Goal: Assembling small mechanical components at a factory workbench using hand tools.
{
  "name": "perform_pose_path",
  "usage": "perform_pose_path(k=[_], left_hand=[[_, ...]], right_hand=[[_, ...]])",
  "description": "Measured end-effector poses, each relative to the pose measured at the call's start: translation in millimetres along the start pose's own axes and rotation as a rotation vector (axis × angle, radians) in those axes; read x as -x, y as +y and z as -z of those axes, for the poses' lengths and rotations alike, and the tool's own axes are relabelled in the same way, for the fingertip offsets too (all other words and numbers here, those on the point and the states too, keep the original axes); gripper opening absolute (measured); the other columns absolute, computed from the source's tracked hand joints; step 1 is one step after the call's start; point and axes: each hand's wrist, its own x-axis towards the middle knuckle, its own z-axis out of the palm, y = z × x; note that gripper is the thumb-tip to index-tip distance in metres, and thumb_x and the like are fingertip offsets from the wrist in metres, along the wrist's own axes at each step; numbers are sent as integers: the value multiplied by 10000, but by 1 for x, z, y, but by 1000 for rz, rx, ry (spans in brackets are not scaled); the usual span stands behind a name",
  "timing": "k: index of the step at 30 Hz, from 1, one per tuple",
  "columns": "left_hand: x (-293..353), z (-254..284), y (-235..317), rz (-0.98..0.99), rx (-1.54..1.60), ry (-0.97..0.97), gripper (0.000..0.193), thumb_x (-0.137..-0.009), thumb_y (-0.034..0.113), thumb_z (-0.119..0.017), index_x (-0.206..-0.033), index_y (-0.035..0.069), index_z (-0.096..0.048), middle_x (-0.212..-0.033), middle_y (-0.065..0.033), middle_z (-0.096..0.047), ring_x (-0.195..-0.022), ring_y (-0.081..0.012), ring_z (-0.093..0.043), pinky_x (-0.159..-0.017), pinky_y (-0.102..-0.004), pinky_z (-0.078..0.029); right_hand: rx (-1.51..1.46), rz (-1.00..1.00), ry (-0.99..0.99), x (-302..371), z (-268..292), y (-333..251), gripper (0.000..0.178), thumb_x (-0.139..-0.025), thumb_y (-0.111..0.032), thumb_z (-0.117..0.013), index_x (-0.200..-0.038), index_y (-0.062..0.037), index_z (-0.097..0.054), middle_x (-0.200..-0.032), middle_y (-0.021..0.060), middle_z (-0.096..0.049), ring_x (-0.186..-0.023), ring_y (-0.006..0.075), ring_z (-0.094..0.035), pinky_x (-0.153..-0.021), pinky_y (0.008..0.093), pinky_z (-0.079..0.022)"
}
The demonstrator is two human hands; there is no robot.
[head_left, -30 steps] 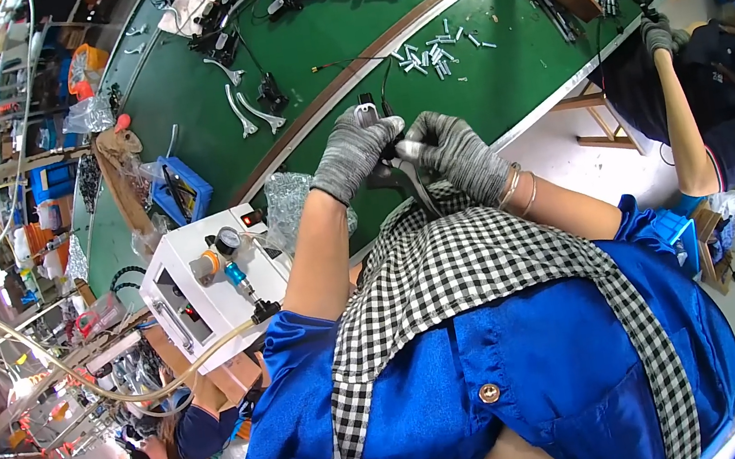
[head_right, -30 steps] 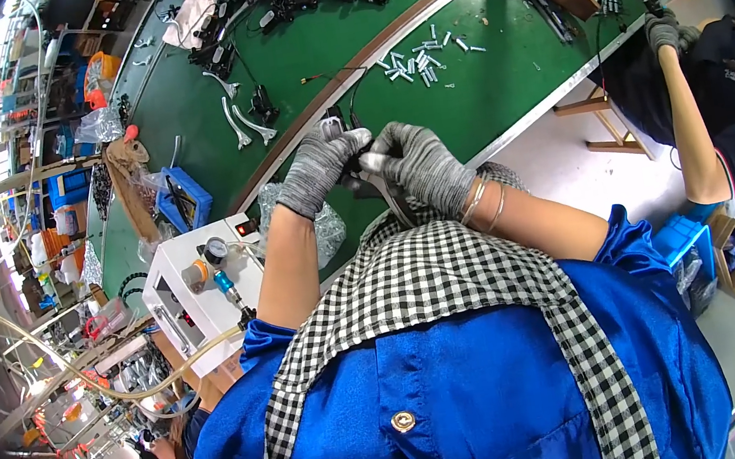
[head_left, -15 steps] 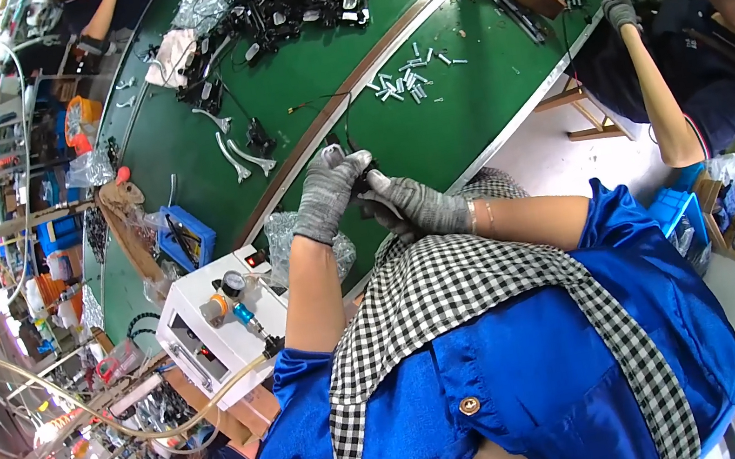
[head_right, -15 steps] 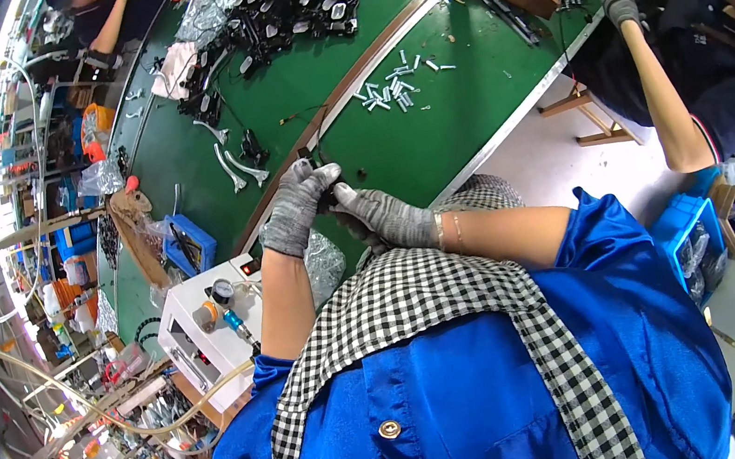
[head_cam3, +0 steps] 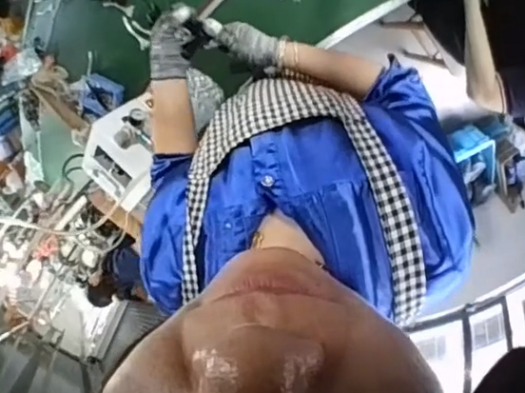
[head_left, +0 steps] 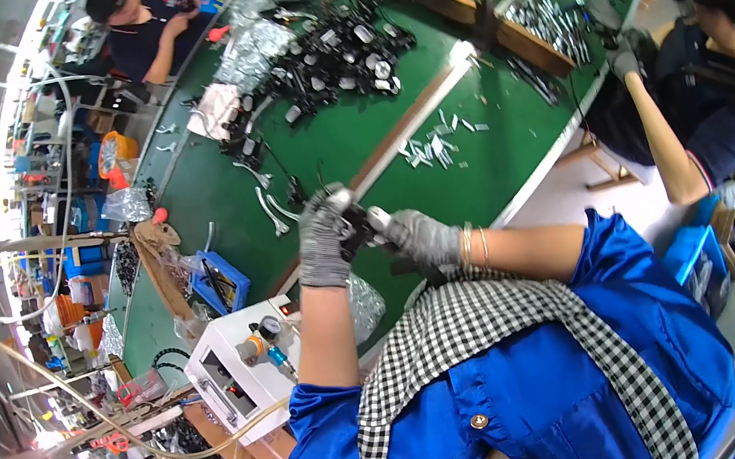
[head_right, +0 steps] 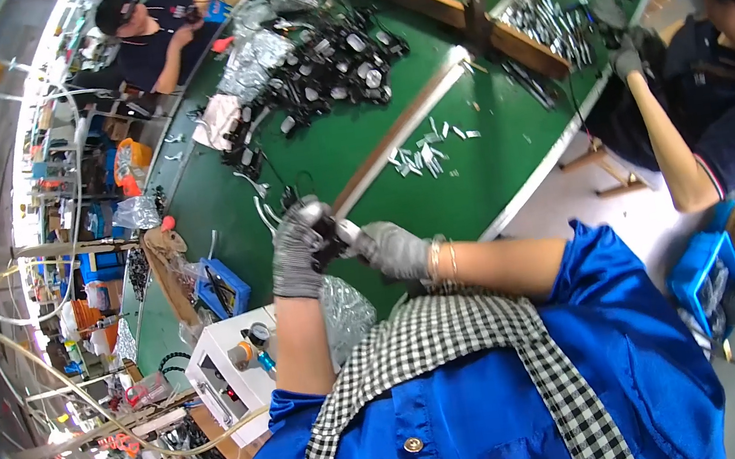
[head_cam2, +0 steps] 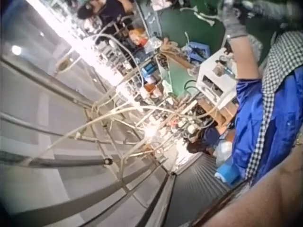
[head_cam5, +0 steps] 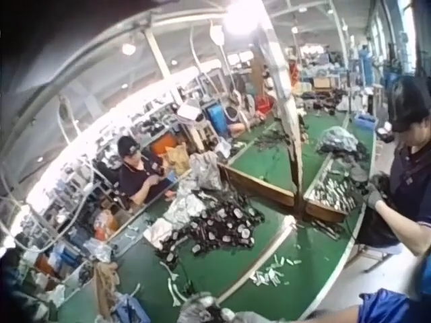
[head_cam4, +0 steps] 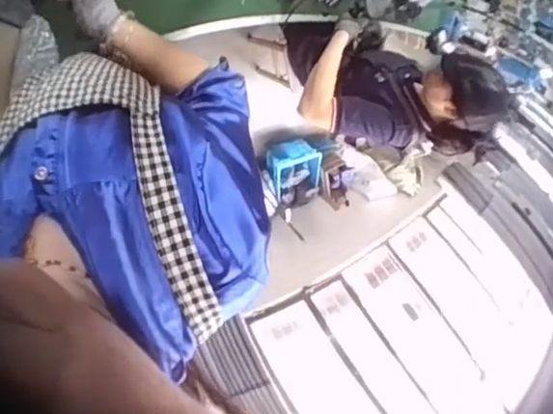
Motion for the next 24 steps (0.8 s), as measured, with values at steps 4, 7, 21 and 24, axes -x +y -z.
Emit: perform_pose_path(k=[4, 7, 21, 24], left_hand=[[-27, 29, -43, -88, -323, 189, 207, -703, 28, -658, -902, 82, -632, -697, -50, -611, -575, -150, -573, -522, -289, -487], [-27, 18, -64, -90, -232, 220, 83, -704, 55, -663, -768, 66, -612, -668, -27, -591, -554, -134, -527, -536, -282, -452], [-47, -9, -112, -135, -520, 565, 233, -639, 106, -713, -741, 55, -509, -634, -61, -551, -571, -173, -523, -553, -331, -449], [-47, -15, -124, -263, -522, 689, 206, -647, 64, -709, -727, 58, -520, -635, -44, -546, -552, -157, -513, -517, -326, -452]], right_hand=[[-57, -225, 109, 10, -3, -17, 608, -927, -526, -298, -701, -18, -543, -530, 122, -455, -531, 256, -458, -574, 398, -409], [-46, -328, 77, 17, -10, 9, 569, -946, -478, -299, -695, -24, -533, -542, 110, -466, -506, 241, -434, -531, 411, -377], [-473, -476, 298, 19, -14, 60, 588, -911, -558, -313, -743, -63, -581, -530, 56, -482, -438, 192, -435, -399, 349, -325], [-642, -642, 279, 21, -8, 49, 599, -895, -595, -317, -691, -90, -566, -512, 19, -469, -418, 147, -406, -388, 312, -306]])
